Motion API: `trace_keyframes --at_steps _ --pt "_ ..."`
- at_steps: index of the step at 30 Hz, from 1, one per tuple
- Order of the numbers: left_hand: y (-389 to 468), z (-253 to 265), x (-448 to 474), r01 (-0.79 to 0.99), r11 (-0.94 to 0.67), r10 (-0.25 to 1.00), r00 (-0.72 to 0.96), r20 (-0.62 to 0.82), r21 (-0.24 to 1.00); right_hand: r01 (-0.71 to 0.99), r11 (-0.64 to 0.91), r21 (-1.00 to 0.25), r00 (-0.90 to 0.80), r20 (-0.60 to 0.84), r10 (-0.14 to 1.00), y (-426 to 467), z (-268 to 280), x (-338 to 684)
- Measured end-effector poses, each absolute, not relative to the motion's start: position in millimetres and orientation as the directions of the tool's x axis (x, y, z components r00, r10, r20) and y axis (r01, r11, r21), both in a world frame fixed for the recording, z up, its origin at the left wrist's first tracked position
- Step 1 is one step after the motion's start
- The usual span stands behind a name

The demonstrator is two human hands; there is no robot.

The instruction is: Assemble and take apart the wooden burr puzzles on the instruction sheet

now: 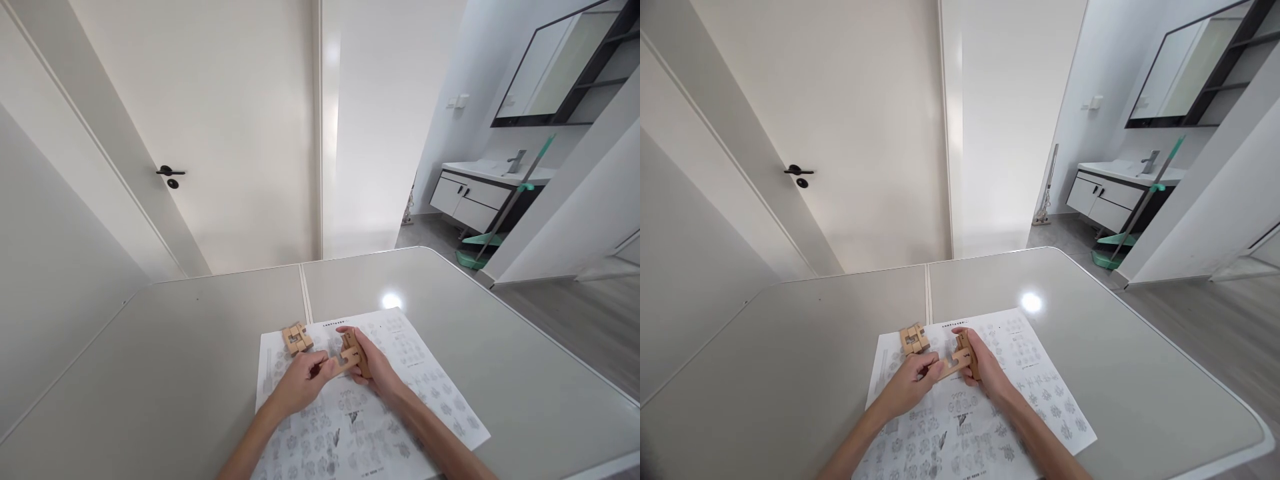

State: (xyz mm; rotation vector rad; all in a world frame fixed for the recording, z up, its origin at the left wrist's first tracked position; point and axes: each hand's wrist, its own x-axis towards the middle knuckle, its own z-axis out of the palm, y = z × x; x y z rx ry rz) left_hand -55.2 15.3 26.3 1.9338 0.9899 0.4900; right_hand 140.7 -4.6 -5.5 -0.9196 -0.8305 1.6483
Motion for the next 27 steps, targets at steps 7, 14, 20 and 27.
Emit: trace_keyframes --at_steps 7,14,20,27 --pt "10 22 -51 0.469 -0.332 0.809 0.588 -0.009 0.818 -0.192 -0.102 -0.976 -0.083 -0.087 0.993 -12 -4 139" --pt "7 15 -45 0.408 -0.302 0.847 0.529 0.047 0.861 -0.298 -0.117 -0.947 -0.063 -0.103 0.993 -14 7 134" --pt "11 11 -46 0.252 -0.166 0.901 0.432 0.043 0.954 -0.319 -0.11 -0.941 -0.052 -0.098 0.994 -7 2 139" --pt "8 9 -43 0.146 -0.077 0.913 0.409 0.011 0.986 -0.329 -0.101 -0.939 -0.123 -0.064 0.99 -5 -2 138"
